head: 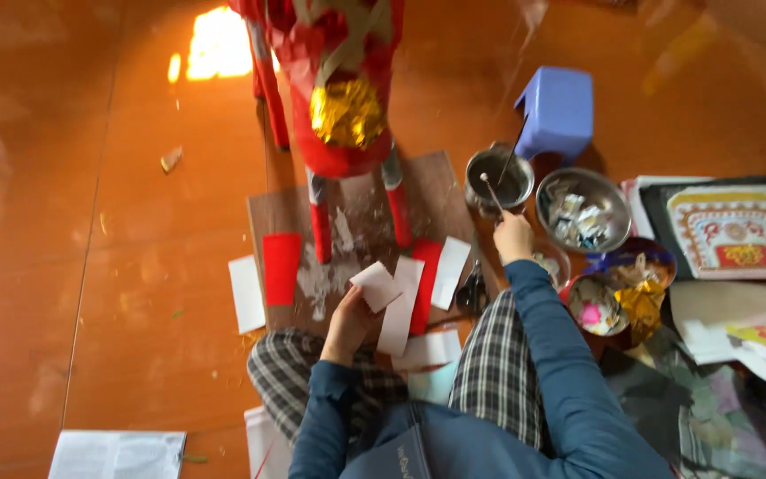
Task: Decorating a red horse-shaped craft object with paper strips and gold foil
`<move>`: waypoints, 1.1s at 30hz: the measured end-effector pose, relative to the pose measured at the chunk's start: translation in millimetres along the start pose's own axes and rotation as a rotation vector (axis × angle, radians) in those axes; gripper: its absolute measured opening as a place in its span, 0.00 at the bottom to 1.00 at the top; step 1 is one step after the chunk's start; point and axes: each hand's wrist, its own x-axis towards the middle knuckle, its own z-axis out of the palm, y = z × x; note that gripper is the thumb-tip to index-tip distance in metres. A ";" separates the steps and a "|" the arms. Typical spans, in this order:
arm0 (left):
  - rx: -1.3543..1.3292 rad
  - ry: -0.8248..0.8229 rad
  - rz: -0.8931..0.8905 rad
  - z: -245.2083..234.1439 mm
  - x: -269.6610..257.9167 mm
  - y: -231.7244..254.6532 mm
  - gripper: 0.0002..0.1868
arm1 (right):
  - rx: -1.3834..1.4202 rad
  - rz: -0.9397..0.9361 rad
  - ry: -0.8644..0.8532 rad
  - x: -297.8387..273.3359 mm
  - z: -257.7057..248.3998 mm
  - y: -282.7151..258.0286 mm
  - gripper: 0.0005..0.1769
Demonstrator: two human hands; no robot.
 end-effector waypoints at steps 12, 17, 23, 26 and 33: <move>0.145 -0.157 -0.147 80.2 -17.4 33.4 0.24 | 0.440 -1.240 0.410 -116.2 -178.7 -258.9 0.00; 1.002 -0.053 0.766 144.3 -74.3 93.7 0.29 | 0.617 -1.123 0.125 -104.7 -244.9 -282.1 0.05; 1.411 -0.122 1.125 128.2 -61.4 172.7 0.17 | 1.095 -1.026 -0.005 -46.4 -302.2 -274.3 0.06; 1.255 -0.196 1.222 199.1 -122.6 235.2 0.09 | 1.134 -0.770 0.044 -50.8 -391.4 -301.2 0.11; 0.579 -0.302 1.265 357.6 -156.4 343.5 0.16 | 1.199 -0.679 0.038 42.2 -433.7 -359.6 0.18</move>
